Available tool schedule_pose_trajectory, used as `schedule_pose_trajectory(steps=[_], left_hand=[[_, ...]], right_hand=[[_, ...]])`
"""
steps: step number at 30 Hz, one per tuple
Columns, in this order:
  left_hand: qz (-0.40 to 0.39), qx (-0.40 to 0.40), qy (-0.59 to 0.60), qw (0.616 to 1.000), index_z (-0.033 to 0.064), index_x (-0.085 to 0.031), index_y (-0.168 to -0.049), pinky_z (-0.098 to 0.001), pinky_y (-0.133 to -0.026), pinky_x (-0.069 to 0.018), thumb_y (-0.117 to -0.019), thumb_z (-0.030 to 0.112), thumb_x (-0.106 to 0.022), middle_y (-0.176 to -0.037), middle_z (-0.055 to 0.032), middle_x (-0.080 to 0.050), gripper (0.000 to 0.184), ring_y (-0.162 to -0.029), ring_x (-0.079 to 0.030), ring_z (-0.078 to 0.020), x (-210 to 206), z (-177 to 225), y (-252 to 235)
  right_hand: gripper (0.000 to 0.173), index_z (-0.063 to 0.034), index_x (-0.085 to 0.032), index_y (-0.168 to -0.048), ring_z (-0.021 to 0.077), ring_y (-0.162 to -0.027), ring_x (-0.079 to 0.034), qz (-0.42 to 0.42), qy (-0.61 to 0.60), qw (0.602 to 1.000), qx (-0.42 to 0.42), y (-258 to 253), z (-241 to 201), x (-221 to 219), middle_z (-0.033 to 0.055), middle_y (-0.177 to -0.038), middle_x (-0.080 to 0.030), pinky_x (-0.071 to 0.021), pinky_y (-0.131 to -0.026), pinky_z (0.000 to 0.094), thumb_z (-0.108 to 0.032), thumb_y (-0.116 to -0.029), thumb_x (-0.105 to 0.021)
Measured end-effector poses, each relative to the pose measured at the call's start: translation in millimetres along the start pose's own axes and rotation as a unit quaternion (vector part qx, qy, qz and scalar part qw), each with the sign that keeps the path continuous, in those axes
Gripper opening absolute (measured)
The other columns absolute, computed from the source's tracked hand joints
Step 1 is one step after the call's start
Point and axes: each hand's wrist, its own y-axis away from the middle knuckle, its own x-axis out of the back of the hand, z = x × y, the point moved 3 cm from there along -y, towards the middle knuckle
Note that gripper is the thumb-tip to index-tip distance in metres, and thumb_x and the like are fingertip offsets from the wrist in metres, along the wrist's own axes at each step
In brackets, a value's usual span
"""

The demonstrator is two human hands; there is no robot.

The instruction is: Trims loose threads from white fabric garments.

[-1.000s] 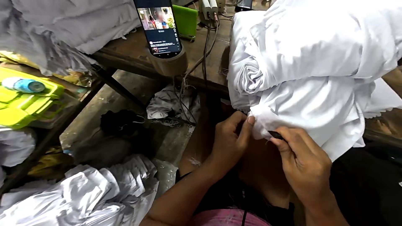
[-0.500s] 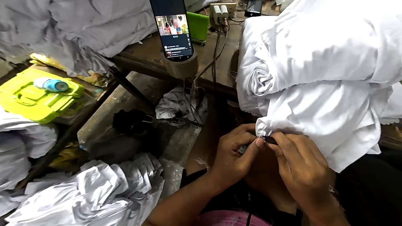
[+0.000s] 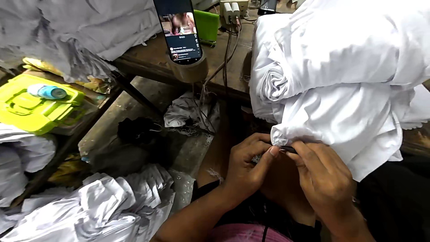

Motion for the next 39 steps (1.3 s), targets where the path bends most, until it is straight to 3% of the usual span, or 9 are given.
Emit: schedule_pose_trajectory(steps=[7,10,12,15,20,29,31,35,39], left_hand=[[-0.027,-0.066,-0.071,0.995,-0.0098,-0.067,-0.086,-0.0202,-0.088,-0.0562,-0.0998,0.004,-0.060,-0.107,-0.0202,-0.068,0.021,-0.099,-0.067,-0.0099,-10.4,0.7,3.2],[0.025,-0.048,-0.073,0.996,-0.0071,-0.064,-0.099,-0.0236,-0.086,-0.0587,-0.0948,0.005,-0.069,-0.104,-0.0131,-0.070,0.014,-0.097,-0.069,-0.0089,-10.4,-6.9,0.3],[0.056,-0.020,-0.036,0.998,-0.0033,-0.063,-0.111,-0.0242,-0.084,-0.0597,-0.0920,0.003,-0.073,-0.101,-0.0058,-0.071,0.023,-0.091,-0.069,-0.0055,-9.0,-14.5,-4.2],[0.086,0.010,0.059,0.994,0.0021,-0.070,-0.100,-0.0236,-0.076,-0.0609,-0.0964,0.004,-0.067,-0.092,0.0016,-0.074,0.005,-0.081,-0.070,-0.0037,-4.3,-21.7,-7.2],[0.020,0.014,0.017,1.000,0.0090,-0.059,-0.096,-0.0241,-0.090,-0.0573,-0.1059,0.029,-0.054,-0.100,0.0030,-0.068,0.023,-0.101,-0.067,-0.0025,0.7,-12.6,3.8],[-0.015,0.002,0.091,0.996,0.0112,-0.063,-0.103,-0.0274,-0.096,-0.0565,-0.0999,0.016,-0.066,-0.116,0.0008,-0.068,0.006,-0.111,-0.066,-0.0074,-0.2,-5.8,8.0],[0.004,0.010,0.097,0.995,0.0141,-0.060,-0.109,-0.0298,-0.096,-0.0572,-0.0956,0.011,-0.071,-0.115,0.0028,-0.069,0.017,-0.109,-0.067,-0.0082,-1.9,-6.6,7.5],[0.029,0.028,0.086,0.996,0.0112,-0.050,-0.122,-0.0320,-0.095,-0.0581,-0.0945,0.007,-0.071,-0.111,0.0018,-0.070,0.035,-0.102,-0.070,-0.0087,-5.9,-6.7,3.3],[0.044,0.102,0.097,0.989,-0.0009,-0.038,-0.137,-0.0306,-0.089,-0.0595,-0.0946,0.001,-0.067,-0.102,-0.0033,-0.070,0.051,-0.092,-0.070,-0.0091,-12.7,-10.6,-5.0]], right_hand=[[0.027,-0.0004,-0.074,-0.104,0.0245,-0.081,-0.068,-0.004,-0.007,1.000,0.003,-4.5,2.9,1.7,0.0144,-0.087,-0.072,-0.0531,-0.076,0.0325,-0.021,-0.1056,-0.057],[0.029,-0.0008,-0.075,-0.106,0.0235,-0.083,-0.068,-0.007,-0.022,1.000,-0.013,-10.5,7.8,7.6,0.0151,-0.091,-0.073,-0.0527,-0.076,0.0318,-0.022,-0.1065,-0.055],[0.029,-0.0010,-0.075,-0.105,0.0222,-0.084,-0.068,-0.008,-0.040,0.999,-0.019,-11.0,9.5,8.5,0.0151,-0.092,-0.073,-0.0527,-0.077,0.0306,-0.023,-0.1064,-0.056],[0.028,-0.0014,-0.074,-0.105,0.0206,-0.088,-0.068,-0.014,-0.062,0.998,-0.018,-7.6,9.6,7.4,0.0143,-0.094,-0.073,-0.0528,-0.080,0.0286,-0.023,-0.1062,-0.056],[0.029,-0.0011,-0.074,-0.107,0.0207,-0.088,-0.067,-0.015,-0.067,0.997,-0.020,-1.3,11.3,5.5,0.0149,-0.093,-0.072,-0.0520,-0.081,0.0292,-0.024,-0.1065,-0.056],[0.028,-0.0019,-0.074,-0.106,0.0200,-0.088,-0.067,-0.011,-0.075,0.997,-0.032,1.7,13.8,7.0,0.0144,-0.093,-0.071,-0.0518,-0.081,0.0289,-0.025,-0.1058,-0.058],[0.028,-0.0019,-0.074,-0.107,0.0198,-0.089,-0.067,-0.013,-0.079,0.996,-0.035,2.0,14.3,7.8,0.0146,-0.095,-0.072,-0.0518,-0.082,0.0287,-0.025,-0.1057,-0.058],[0.025,-0.0001,-0.072,-0.107,0.0094,-0.097,-0.062,0.024,-0.142,0.989,-0.042,-3.2,13.2,11.1,0.0155,-0.109,-0.064,-0.0507,-0.088,0.0163,-0.022,-0.1045,-0.060],[0.024,-0.0024,-0.068,-0.106,0.0000,-0.100,-0.063,0.023,-0.218,0.973,-0.066,-18.2,10.9,9.7,0.0144,-0.139,-0.055,-0.0525,-0.085,0.0126,-0.025,-0.1040,-0.062]])
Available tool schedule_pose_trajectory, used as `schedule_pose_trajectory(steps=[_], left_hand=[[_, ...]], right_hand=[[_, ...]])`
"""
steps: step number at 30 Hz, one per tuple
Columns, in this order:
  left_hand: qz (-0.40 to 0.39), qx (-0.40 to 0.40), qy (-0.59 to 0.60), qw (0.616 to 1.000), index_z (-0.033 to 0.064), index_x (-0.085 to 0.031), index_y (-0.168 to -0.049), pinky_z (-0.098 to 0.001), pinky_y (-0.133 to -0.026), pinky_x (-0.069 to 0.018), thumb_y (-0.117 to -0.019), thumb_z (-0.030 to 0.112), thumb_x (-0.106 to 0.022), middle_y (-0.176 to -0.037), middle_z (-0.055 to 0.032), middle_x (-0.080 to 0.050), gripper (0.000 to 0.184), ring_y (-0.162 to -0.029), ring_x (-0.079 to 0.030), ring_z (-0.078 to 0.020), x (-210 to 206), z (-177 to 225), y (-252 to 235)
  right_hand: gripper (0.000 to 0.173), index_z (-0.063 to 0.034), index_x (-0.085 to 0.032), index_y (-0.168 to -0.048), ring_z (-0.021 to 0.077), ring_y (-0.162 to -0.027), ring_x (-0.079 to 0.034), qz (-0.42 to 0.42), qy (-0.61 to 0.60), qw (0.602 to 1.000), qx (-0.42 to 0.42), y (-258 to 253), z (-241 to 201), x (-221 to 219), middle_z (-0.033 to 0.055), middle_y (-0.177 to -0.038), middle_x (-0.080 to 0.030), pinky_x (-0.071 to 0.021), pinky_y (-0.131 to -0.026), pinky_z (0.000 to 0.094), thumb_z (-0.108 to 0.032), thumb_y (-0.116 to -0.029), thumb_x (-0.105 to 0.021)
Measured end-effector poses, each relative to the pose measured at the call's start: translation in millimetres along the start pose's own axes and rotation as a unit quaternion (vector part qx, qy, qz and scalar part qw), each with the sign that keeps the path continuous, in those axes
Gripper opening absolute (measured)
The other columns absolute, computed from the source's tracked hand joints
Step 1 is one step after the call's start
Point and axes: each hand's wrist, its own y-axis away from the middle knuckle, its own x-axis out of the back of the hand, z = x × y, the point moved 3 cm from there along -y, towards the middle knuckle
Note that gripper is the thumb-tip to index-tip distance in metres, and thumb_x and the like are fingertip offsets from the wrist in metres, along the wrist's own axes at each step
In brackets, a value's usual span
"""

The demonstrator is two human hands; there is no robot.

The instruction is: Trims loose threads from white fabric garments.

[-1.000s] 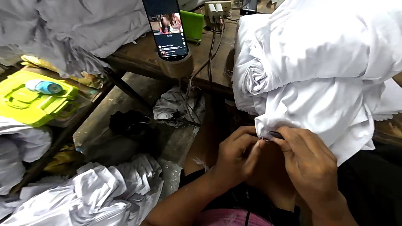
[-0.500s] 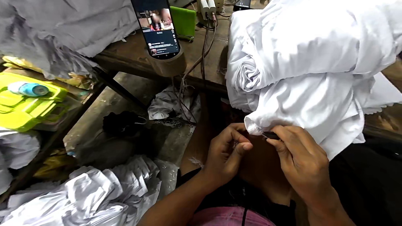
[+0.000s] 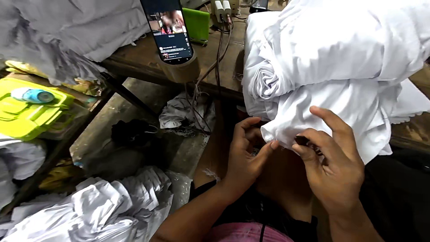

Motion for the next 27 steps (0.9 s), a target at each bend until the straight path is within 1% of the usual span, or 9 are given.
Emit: schedule_pose_trajectory(steps=[2,5,7,9,12,14,16,20,27], left_hand=[[0.009,0.044,0.003,0.999,-0.0040,-0.050,-0.131,-0.0277,-0.088,-0.0595,-0.0951,0.000,-0.065,-0.102,-0.0036,-0.071,0.039,-0.092,-0.070,-0.0077,-0.8,0.0,-2.2],[0.011,-0.017,-0.068,0.998,-0.0056,-0.070,-0.106,-0.0219,-0.081,-0.0590,-0.0949,0.002,-0.066,-0.096,-0.0020,-0.072,0.013,-0.087,-0.069,-0.0034,8.2,-2.1,0.6],[0.012,-0.064,-0.122,0.990,-0.0042,-0.074,-0.100,-0.0179,-0.077,-0.0578,-0.0947,0.004,-0.068,-0.093,-0.0019,-0.072,0.011,-0.083,-0.067,-0.0011,18.1,-2.6,4.2],[-0.013,-0.048,-0.140,0.989,-0.0026,-0.073,-0.096,-0.0162,-0.076,-0.0562,-0.0954,0.007,-0.068,-0.090,-0.0005,-0.070,0.010,-0.082,-0.065,0.0004,24.5,-4.0,7.3],[-0.160,0.039,-0.048,0.985,-0.0024,-0.071,-0.095,-0.0203,-0.081,-0.0564,-0.1010,0.013,-0.062,-0.092,0.0005,-0.071,0.019,-0.087,-0.066,-0.0003,19.2,-11.3,11.5],[-0.222,0.084,0.090,0.967,0.0032,-0.070,-0.099,-0.0297,-0.096,-0.0543,-0.1043,0.023,-0.057,-0.106,-0.0007,-0.073,0.024,-0.104,-0.067,-0.0072,9.9,-14.0,12.6],[-0.156,0.100,0.219,0.958,0.0132,-0.070,-0.116,-0.0393,-0.105,-0.0518,-0.1001,0.025,-0.064,-0.118,-0.0018,-0.071,0.021,-0.115,-0.067,-0.0160,5.9,-11.9,6.7],[-0.073,0.093,0.328,0.937,0.0250,-0.056,-0.143,-0.0440,-0.109,-0.0497,-0.0973,0.013,-0.066,-0.128,-0.0091,-0.070,0.048,-0.118,-0.068,-0.0249,6.1,-1.2,-5.8],[-0.061,0.076,0.334,0.938,0.0200,-0.059,-0.140,-0.0448,-0.107,-0.0514,-0.0977,0.009,-0.065,-0.127,-0.0121,-0.069,0.044,-0.116,-0.068,-0.0251,-0.9,-0.6,-0.5]], right_hand=[[0.028,-0.0026,-0.072,-0.109,0.0003,-0.100,-0.065,-0.049,-0.036,0.998,-0.032,-4.4,6.0,-5.6,0.0133,-0.141,-0.058,-0.0547,-0.084,0.0142,-0.028,-0.1029,-0.063],[0.031,-0.0008,-0.072,-0.113,0.0023,-0.100,-0.066,-0.089,-0.075,0.992,-0.043,-5.9,13.1,1.0,0.0071,-0.113,-0.070,-0.0558,-0.086,0.0166,-0.029,-0.1036,-0.061],[0.032,-0.0011,-0.070,-0.110,-0.0011,-0.094,-0.064,-0.084,-0.083,0.992,-0.034,-3.9,13.9,14.8,0.0028,-0.101,-0.070,-0.0541,-0.083,0.0138,-0.031,-0.1047,-0.060],[0.032,-0.0016,-0.070,-0.109,-0.0029,-0.093,-0.063,-0.071,-0.067,0.995,-0.030,-1.0,13.7,26.4,0.0019,-0.099,-0.069,-0.0525,-0.083,0.0120,-0.032,-0.1050,-0.059],[0.031,0.0003,-0.069,-0.108,-0.0025,-0.096,-0.064,-0.065,-0.048,0.996,-0.028,4.0,14.5,30.8,0.0040,-0.100,-0.069,-0.0525,-0.085,0.0116,-0.029,-0.1052,-0.059],[0.030,0.0005,-0.069,-0.107,-0.0026,-0.097,-0.063,-0.061,-0.033,0.997,-0.025,7.6,13.5,27.6,0.0047,-0.101,-0.069,-0.0522,-0.086,0.0114,-0.028,-0.1053,-0.059],[0.031,0.0019,-0.069,-0.107,-0.0010,-0.098,-0.064,-0.054,0.001,0.998,-0.016,10.8,11.8,25.1,0.0074,-0.101,-0.069,-0.0516,-0.088,0.0116,-0.027,-0.1055,-0.059],[0.031,0.0031,-0.071,-0.105,0.0057,-0.096,-0.065,-0.039,0.066,0.997,0.014,14.9,10.5,19.9,0.0134,-0.099,-0.070,-0.0507,-0.088,0.0136,-0.025,-0.1057,-0.058],[0.027,0.0019,-0.074,-0.106,0.0110,-0.094,-0.068,-0.022,0.121,0.992,0.007,17.4,9.0,12.8,0.0142,-0.099,-0.073,-0.0534,-0.086,0.0181,-0.022,-0.1042,-0.061]])
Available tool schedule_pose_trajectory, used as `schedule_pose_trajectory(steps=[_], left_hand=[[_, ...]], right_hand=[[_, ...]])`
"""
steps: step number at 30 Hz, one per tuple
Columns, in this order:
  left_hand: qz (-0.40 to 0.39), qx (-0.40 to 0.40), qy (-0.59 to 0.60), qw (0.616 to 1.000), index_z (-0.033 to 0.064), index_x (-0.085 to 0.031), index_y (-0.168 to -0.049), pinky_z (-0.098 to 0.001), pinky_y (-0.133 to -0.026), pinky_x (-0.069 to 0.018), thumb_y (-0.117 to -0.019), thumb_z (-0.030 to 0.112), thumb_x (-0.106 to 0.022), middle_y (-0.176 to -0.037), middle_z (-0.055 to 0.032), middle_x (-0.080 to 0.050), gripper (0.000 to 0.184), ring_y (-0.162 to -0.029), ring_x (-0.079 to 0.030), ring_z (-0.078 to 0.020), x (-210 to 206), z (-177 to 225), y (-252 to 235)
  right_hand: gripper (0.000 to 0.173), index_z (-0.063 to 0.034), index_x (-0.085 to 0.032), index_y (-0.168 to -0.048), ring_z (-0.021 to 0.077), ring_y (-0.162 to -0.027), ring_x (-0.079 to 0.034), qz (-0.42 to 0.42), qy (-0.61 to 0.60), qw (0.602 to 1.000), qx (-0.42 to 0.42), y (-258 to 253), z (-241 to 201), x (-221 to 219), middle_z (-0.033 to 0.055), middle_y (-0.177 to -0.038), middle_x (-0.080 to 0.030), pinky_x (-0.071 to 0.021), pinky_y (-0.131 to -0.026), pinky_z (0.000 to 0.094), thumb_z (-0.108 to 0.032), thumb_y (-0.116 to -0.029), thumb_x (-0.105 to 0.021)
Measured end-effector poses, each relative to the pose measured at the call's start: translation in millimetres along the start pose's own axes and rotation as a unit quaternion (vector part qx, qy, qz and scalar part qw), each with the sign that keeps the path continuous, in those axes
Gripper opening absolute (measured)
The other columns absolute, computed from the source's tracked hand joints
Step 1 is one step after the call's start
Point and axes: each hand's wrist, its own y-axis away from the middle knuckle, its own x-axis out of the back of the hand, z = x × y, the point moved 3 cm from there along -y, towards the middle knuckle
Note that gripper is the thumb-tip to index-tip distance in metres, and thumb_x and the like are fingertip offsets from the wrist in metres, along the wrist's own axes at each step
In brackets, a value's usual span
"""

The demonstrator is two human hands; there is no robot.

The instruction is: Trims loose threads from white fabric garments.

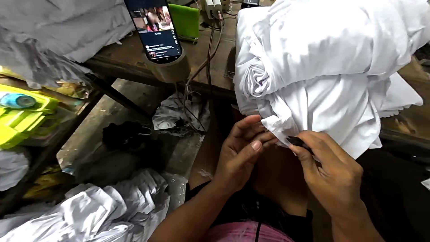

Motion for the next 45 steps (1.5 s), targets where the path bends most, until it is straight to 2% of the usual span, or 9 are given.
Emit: schedule_pose_trajectory(steps=[9,13,15,19,22,26,36,41,45], left_hand=[[0.104,-0.037,-0.131,0.985,0.0102,-0.068,-0.125,-0.0313,-0.090,-0.0584,-0.0912,0.002,-0.070,-0.105,-0.0041,-0.073,0.034,-0.094,-0.070,-0.0112,-5.3,-13.6,-7.8],[0.184,-0.041,-0.102,0.977,0.0095,-0.078,-0.092,-0.0253,-0.078,-0.0602,-0.0904,0.006,-0.074,-0.089,-0.0019,-0.075,0.005,-0.080,-0.071,-0.0071,-3.7,-21.3,-14.0],[0.163,-0.040,-0.096,0.981,0.0124,-0.075,-0.087,-0.0236,-0.078,-0.0591,-0.0912,0.017,-0.076,-0.088,-0.0001,-0.073,0.006,-0.081,-0.070,-0.0056,-3.2,-20.3,-12.9],[0.089,-0.056,-0.112,0.988,0.0150,-0.073,-0.092,-0.0298,-0.091,-0.0580,-0.0924,0.027,-0.075,-0.109,-0.0013,-0.072,0.012,-0.100,-0.069,-0.0100,-5.2,-15.9,-6.9],[0.062,-0.071,-0.099,0.991,0.0144,-0.072,-0.097,-0.0344,-0.092,-0.0589,-0.0949,0.026,-0.072,-0.116,-0.0055,-0.071,0.012,-0.103,-0.071,-0.0153,-7.9,-13.1,-5.2],[0.053,-0.069,-0.061,0.994,0.0139,-0.070,-0.110,-0.0366,-0.094,-0.0586,-0.0965,0.023,-0.070,-0.113,-0.0086,-0.072,0.017,-0.102,-0.072,-0.0178,-11.3,-11.5,-4.1],[0.057,-0.059,-0.047,0.995,0.0107,-0.069,-0.112,-0.0366,-0.094,-0.0584,-0.0955,0.015,-0.070,-0.110,-0.0093,-0.072,0.017,-0.099,-0.072,-0.0172,-12.2,-12.1,-1.0],[0.082,-0.059,-0.120,0.988,0.0148,-0.062,-0.126,-0.0300,-0.091,-0.0578,-0.0903,0.003,-0.072,-0.108,-0.0020,-0.071,0.039,-0.096,-0.070,-0.0095,-13.6,-16.9,-5.5],[0.151,-0.078,-0.141,0.975,0.0153,-0.077,-0.100,-0.0258,-0.078,-0.0600,-0.0934,0.014,-0.073,-0.091,0.0016,-0.073,0.008,-0.081,-0.069,-0.0059,-5.5,-21.9,-16.0]], right_hand=[[0.027,0.0032,-0.074,-0.105,0.0043,-0.092,-0.067,0.008,-0.037,0.999,-0.026,-1.9,-0.7,-0.9,0.0120,-0.097,-0.073,-0.0526,-0.083,0.0134,-0.021,-0.1028,-0.062],[0.026,0.0026,-0.075,-0.104,0.0093,-0.093,-0.069,0.014,-0.016,1.000,-0.012,1.0,-1.4,-3.1,0.0144,-0.098,-0.073,-0.0533,-0.085,0.0165,-0.020,-0.1027,-0.062],[0.025,0.0022,-0.075,-0.103,0.0118,-0.095,-0.069,0.013,-0.004,1.000,-0.005,3.4,-0.4,-3.7,0.0152,-0.098,-0.073,-0.0536,-0.087,0.0182,-0.019,-0.1029,-0.062],[0.025,0.0018,-0.075,-0.106,0.0138,-0.097,-0.069,0.008,0.005,1.000,-0.003,6.1,1.2,-4.5,0.0155,-0.102,-0.073,-0.0543,-0.087,0.0201,-0.019,-0.1032,-0.062],[0.027,0.0027,-0.075,-0.106,0.0120,-0.095,-0.069,0.016,0.008,1.000,-0.013,5.3,1.3,-3.5,0.0158,-0.101,-0.073,-0.0537,-0.086,0.0182,-0.021,-0.1031,-0.062],[0.027,0.0036,-0.074,-0.105,0.0112,-0.092,-0.069,0.027,0.014,0.999,-0.018,3.3,-1.1,-1.2,0.0153,-0.097,-0.074,-0.0541,-0.084,0.0181,-0.020,-0.1029,-0.062],[0.026,0.0025,-0.075,-0.106,0.0109,-0.090,-0.069,0.022,0.031,0.999,-0.034,-0.9,-6.2,-3.0,0.0143,-0.096,-0.074,-0.0536,-0.081,0.0174,-0.020,-0.1024,-0.063],[0.026,0.0025,-0.075,-0.105,0.0107,-0.090,-0.070,0.029,0.025,0.999,-0.023,-0.6,-4.2,-3.6,0.0140,-0.095,-0.074,-0.0538,-0.082,0.0172,-0.020,-0.1034,-0.061],[0.025,0.0020,-0.075,-0.104,0.0130,-0.093,-0.070,0.023,0.021,0.999,-0.008,2.1,-5.4,-5.3,0.0148,-0.098,-0.074,-0.0545,-0.085,0.0194,-0.018,-0.1038,-0.060]])
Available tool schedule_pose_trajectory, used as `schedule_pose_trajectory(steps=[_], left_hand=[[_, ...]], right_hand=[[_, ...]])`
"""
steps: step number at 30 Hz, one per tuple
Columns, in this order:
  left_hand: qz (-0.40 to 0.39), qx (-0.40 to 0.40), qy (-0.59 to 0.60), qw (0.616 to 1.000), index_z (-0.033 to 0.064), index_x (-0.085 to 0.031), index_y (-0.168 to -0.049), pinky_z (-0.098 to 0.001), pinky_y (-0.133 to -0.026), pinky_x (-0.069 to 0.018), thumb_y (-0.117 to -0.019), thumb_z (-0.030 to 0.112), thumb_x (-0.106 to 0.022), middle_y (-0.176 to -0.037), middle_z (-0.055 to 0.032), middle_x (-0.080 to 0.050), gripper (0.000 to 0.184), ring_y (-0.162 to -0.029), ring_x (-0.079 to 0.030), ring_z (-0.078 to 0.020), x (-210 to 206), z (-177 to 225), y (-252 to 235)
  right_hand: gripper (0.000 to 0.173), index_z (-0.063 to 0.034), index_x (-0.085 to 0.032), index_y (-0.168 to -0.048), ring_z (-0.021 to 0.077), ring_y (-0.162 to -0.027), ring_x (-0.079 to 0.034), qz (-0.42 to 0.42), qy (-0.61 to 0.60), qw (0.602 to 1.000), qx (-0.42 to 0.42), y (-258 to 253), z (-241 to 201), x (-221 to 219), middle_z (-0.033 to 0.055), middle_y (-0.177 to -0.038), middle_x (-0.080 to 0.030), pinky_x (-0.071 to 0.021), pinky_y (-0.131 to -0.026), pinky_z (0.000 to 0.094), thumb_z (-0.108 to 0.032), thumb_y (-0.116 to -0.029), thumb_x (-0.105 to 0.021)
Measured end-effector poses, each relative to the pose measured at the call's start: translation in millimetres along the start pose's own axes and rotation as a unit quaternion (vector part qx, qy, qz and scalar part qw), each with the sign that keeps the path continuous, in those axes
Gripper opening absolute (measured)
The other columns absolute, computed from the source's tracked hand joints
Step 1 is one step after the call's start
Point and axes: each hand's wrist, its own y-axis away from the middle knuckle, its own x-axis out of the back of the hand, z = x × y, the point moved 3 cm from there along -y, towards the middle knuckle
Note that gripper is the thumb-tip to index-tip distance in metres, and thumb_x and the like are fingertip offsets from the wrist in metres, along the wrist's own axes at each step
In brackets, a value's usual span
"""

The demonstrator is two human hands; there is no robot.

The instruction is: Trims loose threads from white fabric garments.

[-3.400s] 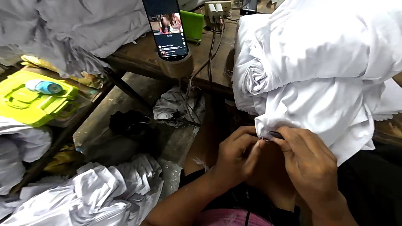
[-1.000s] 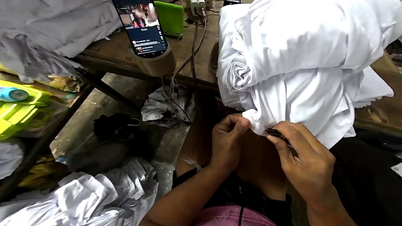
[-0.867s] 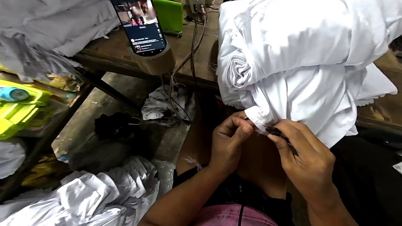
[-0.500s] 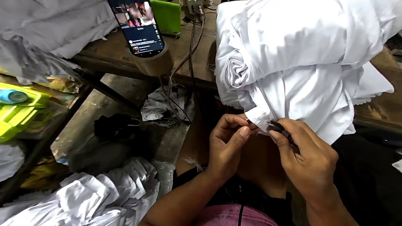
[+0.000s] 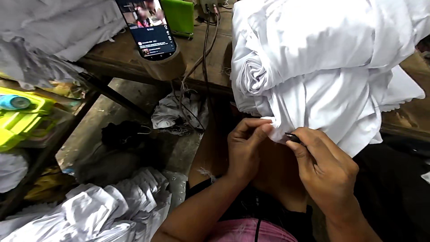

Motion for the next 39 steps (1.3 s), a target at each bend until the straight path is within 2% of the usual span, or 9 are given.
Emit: schedule_pose_trajectory(steps=[2,5,7,9,13,18,34,39], left_hand=[[-0.006,0.005,-0.005,1.000,0.0187,-0.071,-0.094,-0.0245,-0.079,-0.0581,-0.0977,0.027,-0.068,-0.090,0.0039,-0.070,0.009,-0.083,-0.067,-0.0043,1.1,2.8,-2.1],[-0.094,-0.018,0.015,0.995,0.0195,-0.070,-0.098,-0.0323,-0.096,-0.0558,-0.0982,0.031,-0.067,-0.117,0.0009,-0.070,0.012,-0.108,-0.067,-0.0105,0.4,11.3,2.5],[-0.134,-0.030,0.027,0.990,0.0200,-0.073,-0.097,-0.0333,-0.098,-0.0547,-0.0985,0.031,-0.066,-0.124,0.0001,-0.069,0.013,-0.114,-0.066,-0.0121,0.6,14.9,6.5],[-0.142,-0.028,0.067,0.987,0.0172,-0.073,-0.093,-0.0355,-0.098,-0.0548,-0.0989,0.029,-0.065,-0.125,-0.0043,-0.069,0.015,-0.114,-0.067,-0.0158,0.0,16.8,8.4],[-0.130,0.013,0.156,0.979,0.0143,-0.073,-0.092,-0.0391,-0.098,-0.0551,-0.0981,0.026,-0.063,-0.125,-0.0104,-0.069,0.016,-0.112,-0.069,-0.0213,-2.8,18.8,11.6],[-0.133,0.027,0.189,0.973,0.0102,-0.073,-0.093,-0.0422,-0.102,-0.0532,-0.0986,0.023,-0.062,-0.125,-0.0145,-0.068,0.017,-0.113,-0.068,-0.0247,-2.4,17.3,15.7],[-0.133,0.008,0.173,0.976,0.0081,-0.072,-0.089,-0.0428,-0.102,-0.0531,-0.0983,0.023,-0.062,-0.125,-0.0154,-0.068,0.021,-0.114,-0.068,-0.0254,-2.1,13.2,19.3],[-0.130,-0.008,0.137,0.982,0.0100,-0.074,-0.088,-0.0398,-0.100,-0.0541,-0.0987,0.024,-0.062,-0.123,-0.0123,-0.069,0.021,-0.113,-0.069,-0.0223,-2.3,11.2,20.1]], right_hand=[[0.025,0.0018,-0.075,-0.104,0.0143,-0.094,-0.070,0.001,0.006,1.000,0.007,1.3,0.3,0.1,0.0155,-0.099,-0.074,-0.0547,-0.085,0.0200,-0.019,-0.1039,-0.060],[0.028,0.0036,-0.073,-0.106,0.0150,-0.093,-0.069,0.002,0.019,1.000,0.006,3.0,1.0,-0.1,0.0166,-0.098,-0.073,-0.0543,-0.084,0.0202,-0.021,-0.1039,-0.061],[0.029,0.0046,-0.072,-0.107,0.0143,-0.093,-0.069,0.004,0.017,1.000,0.000,3.1,1.0,-0.3,0.0171,-0.099,-0.072,-0.0539,-0.084,0.0193,-0.022,-0.1038,-0.061],[0.029,0.0049,-0.072,-0.107,0.0135,-0.093,-0.069,0.009,0.010,1.000,-0.004,2.7,0.6,0.7,0.0169,-0.099,-0.073,-0.0536,-0.085,0.0189,-0.022,-0.1036,-0.061],[0.027,0.0041,-0.073,-0.105,0.0134,-0.091,-0.069,0.013,0.010,1.000,-0.008,2.3,-0.9,2.8,0.0158,-0.096,-0.073,-0.0543,-0.083,0.0197,-0.021,-0.1035,-0.061],[0.027,0.0047,-0.073,-0.105,0.0128,-0.089,-0.069,0.016,0.017,1.000,-0.014,1.7,-3.3,1.9,0.0160,-0.095,-0.073,-0.0538,-0.081,0.0191,-0.020,-0.1029,-0.062],[0.026,0.0040,-0.074,-0.104,0.0136,-0.089,-0.070,0.016,0.034,0.999,-0.015,3.2,-6.1,1.8,0.0170,-0.097,-0.074,-0.0547,-0.080,0.0190,-0.019,-0.1028,-0.062],[0.028,0.0031,-0.074,-0.106,0.0141,-0.088,-0.070,0.013,0.040,0.999,-0.015,0.9,-7.2,1.5,0.0163,-0.095,-0.074,-0.0544,-0.080,0.0197,-0.020,-0.1039,-0.060]])
